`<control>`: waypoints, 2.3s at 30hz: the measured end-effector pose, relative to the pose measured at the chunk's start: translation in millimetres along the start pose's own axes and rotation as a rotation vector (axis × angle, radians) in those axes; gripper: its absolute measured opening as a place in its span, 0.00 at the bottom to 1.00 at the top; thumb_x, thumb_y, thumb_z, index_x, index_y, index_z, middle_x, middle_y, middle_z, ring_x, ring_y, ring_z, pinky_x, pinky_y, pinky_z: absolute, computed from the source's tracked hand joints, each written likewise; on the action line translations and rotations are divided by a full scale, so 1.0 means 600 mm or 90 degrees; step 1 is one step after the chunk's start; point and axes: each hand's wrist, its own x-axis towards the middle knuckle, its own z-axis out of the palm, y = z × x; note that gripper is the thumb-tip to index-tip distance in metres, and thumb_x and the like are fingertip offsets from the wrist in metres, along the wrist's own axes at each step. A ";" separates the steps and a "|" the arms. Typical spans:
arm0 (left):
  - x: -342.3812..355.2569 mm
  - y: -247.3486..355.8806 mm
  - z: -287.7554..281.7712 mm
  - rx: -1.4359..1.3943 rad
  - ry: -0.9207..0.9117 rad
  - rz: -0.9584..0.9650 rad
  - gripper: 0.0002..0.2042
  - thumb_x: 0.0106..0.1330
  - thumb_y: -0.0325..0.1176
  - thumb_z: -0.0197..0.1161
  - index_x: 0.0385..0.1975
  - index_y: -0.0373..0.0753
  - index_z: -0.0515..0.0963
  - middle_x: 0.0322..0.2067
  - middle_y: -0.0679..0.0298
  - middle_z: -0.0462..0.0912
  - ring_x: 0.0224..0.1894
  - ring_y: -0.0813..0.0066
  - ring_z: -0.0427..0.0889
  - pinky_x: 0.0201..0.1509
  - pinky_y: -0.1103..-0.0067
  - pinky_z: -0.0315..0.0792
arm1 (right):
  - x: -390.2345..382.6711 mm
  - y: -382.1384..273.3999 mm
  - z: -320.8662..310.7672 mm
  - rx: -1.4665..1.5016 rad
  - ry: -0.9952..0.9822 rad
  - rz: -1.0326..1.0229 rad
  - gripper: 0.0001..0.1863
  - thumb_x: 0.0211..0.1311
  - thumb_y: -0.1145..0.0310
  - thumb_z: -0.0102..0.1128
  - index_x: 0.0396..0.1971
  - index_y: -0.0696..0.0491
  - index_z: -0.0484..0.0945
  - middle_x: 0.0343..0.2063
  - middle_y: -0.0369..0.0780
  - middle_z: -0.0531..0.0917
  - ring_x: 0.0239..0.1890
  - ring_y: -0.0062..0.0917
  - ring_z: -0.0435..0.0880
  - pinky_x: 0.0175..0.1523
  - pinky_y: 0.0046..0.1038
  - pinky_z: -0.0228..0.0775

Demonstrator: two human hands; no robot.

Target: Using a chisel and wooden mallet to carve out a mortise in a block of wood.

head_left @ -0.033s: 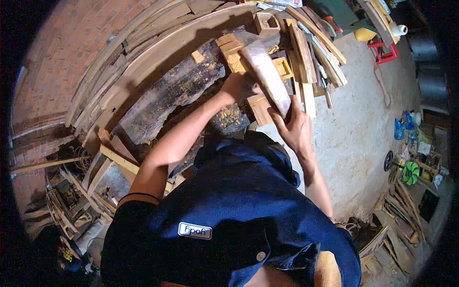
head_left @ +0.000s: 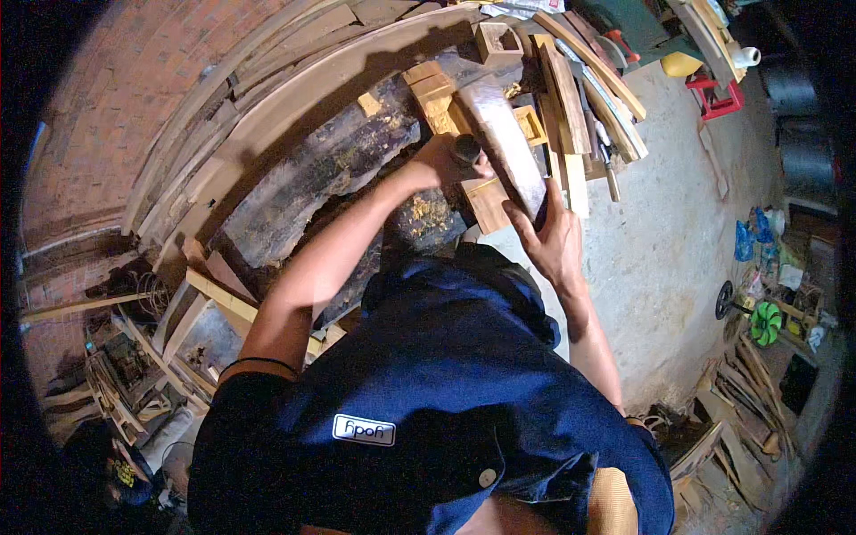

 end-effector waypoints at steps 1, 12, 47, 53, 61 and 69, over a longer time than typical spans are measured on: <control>0.009 0.017 -0.014 -0.277 -0.101 0.031 0.16 0.55 0.44 0.74 0.32 0.38 0.82 0.29 0.63 0.86 0.34 0.71 0.85 0.44 0.74 0.77 | -0.004 0.011 0.000 0.016 0.007 0.028 0.28 0.60 0.49 0.65 0.46 0.57 0.69 0.18 0.52 0.81 0.24 0.50 0.83 0.32 0.45 0.72; 0.019 -0.020 -0.037 -0.135 0.283 -0.226 0.12 0.58 0.33 0.73 0.39 0.39 0.79 0.36 0.68 0.83 0.37 0.76 0.80 0.43 0.74 0.76 | -0.018 0.054 0.002 0.051 0.089 0.033 0.28 0.59 0.50 0.67 0.47 0.59 0.72 0.22 0.54 0.83 0.28 0.50 0.85 0.35 0.42 0.74; 0.077 0.037 -0.016 0.111 0.148 -0.212 0.21 0.55 0.55 0.71 0.30 0.41 0.83 0.28 0.57 0.87 0.30 0.66 0.86 0.38 0.70 0.78 | -0.035 0.030 -0.019 0.170 0.080 0.081 0.27 0.59 0.54 0.69 0.44 0.62 0.70 0.25 0.53 0.84 0.28 0.46 0.85 0.34 0.38 0.73; 0.054 0.038 0.015 0.015 0.141 -0.204 0.22 0.53 0.54 0.73 0.27 0.38 0.83 0.26 0.57 0.86 0.30 0.66 0.86 0.40 0.70 0.77 | -0.038 0.027 -0.016 0.147 0.071 0.068 0.25 0.59 0.57 0.68 0.44 0.61 0.70 0.28 0.54 0.85 0.33 0.47 0.87 0.37 0.38 0.75; 0.030 0.073 0.055 -0.121 0.173 -0.119 0.17 0.58 0.45 0.72 0.40 0.39 0.83 0.32 0.58 0.87 0.33 0.71 0.84 0.39 0.74 0.75 | -0.040 0.001 -0.034 0.238 0.145 -0.055 0.24 0.57 0.61 0.70 0.45 0.60 0.69 0.27 0.52 0.84 0.32 0.38 0.87 0.37 0.34 0.76; 0.022 0.073 0.082 0.186 0.104 -0.136 0.12 0.54 0.34 0.66 0.40 0.50 0.82 0.35 0.59 0.85 0.39 0.55 0.85 0.42 0.65 0.78 | -0.032 0.052 0.002 0.072 0.046 0.053 0.24 0.59 0.55 0.68 0.42 0.59 0.70 0.17 0.55 0.79 0.22 0.51 0.82 0.28 0.42 0.71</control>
